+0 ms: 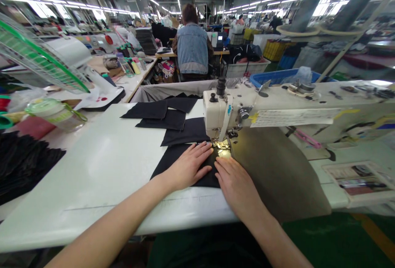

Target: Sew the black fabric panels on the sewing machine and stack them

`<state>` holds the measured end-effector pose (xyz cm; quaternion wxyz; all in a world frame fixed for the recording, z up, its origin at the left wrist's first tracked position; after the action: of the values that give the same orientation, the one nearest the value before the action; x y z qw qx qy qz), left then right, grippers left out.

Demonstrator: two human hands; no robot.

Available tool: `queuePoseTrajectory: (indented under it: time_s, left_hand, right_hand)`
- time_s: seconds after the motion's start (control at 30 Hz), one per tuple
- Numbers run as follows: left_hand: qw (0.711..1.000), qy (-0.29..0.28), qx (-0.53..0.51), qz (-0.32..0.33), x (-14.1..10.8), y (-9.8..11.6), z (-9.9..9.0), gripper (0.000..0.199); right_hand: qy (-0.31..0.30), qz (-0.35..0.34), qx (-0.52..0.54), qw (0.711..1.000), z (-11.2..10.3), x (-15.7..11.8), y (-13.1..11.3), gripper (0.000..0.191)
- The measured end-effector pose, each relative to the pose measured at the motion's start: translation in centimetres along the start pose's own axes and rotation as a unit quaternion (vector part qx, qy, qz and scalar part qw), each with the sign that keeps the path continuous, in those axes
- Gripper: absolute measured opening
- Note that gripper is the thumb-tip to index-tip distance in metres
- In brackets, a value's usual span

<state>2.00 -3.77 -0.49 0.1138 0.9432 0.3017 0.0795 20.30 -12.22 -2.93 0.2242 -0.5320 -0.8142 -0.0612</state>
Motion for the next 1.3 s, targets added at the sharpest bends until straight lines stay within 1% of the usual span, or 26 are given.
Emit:
queuePoseTrajectory:
  time_s: [0.27,0.37,0.43,0.5,0.57,0.6,0.67,0.73,0.93,1.13,1.3]
  left_hand:
    - [1.000,-0.008,0.001,0.002,0.5,-0.5,-0.3,0.053]
    - [1.000,-0.012,0.003,-0.002,0.4,-0.3,-0.5,0.054]
    - [1.000,-0.012,0.004,0.005,-0.2,0.4,-0.7,0.050]
    - [0.999,-0.024,-0.004,0.041,-1.3,1.7,-0.6,0.044]
    - [0.995,-0.043,-0.013,0.088,-2.7,3.2,-0.4,0.045]
    - [0.994,-0.045,-0.014,0.099,-3.3,3.8,-0.3,0.045]
    - [0.994,-0.031,-0.014,0.101,-4.2,4.8,-0.1,0.046]
    - [0.995,-0.016,-0.014,0.096,-4.5,5.2,-0.1,0.045]
    - [0.995,-0.018,-0.017,0.095,-3.4,4.3,-0.6,0.039]
    - [0.995,0.001,-0.018,0.094,-2.8,3.2,-0.3,0.040]
    - [0.996,0.002,-0.012,0.088,-1.8,1.9,-0.3,0.038]
  right_hand:
    - [-0.005,0.005,-0.012,1.000,-0.1,0.6,0.0,0.030]
    - [0.004,0.005,-0.013,1.000,-0.3,0.1,-0.2,0.028]
    - [0.013,-0.001,-0.003,1.000,-0.9,-0.8,-0.6,0.026]
    - [0.021,-0.008,0.010,1.000,-1.6,-2.2,-1.0,0.026]
    - [0.026,-0.016,0.019,0.999,-2.3,-3.6,-1.5,0.028]
    - [0.030,-0.020,0.021,0.999,-2.5,-4.1,-1.6,0.030]
    - [0.036,-0.026,0.024,0.999,-2.8,-4.8,-1.7,0.031]
    - [0.040,-0.026,0.023,0.999,-2.8,-4.8,-1.7,0.031]
    - [0.032,-0.008,0.017,0.999,-2.4,-3.4,-1.3,0.028]
    - [0.016,0.002,-0.005,1.000,-2.0,-2.4,-1.1,0.024]
    - [-0.001,0.021,-0.002,1.000,-1.7,-1.6,-0.9,0.017]
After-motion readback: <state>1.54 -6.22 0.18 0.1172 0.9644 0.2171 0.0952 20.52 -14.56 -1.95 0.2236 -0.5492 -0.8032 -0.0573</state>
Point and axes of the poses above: each hand's wrist, its own x-axis towards the middle knuckle, its own z-axis out of the palm, y = z × x, the point moved 1 cm from there along x, towards the middle knuckle, and after that the axes turned 2 degrees about -y, right-handed, at the moved point
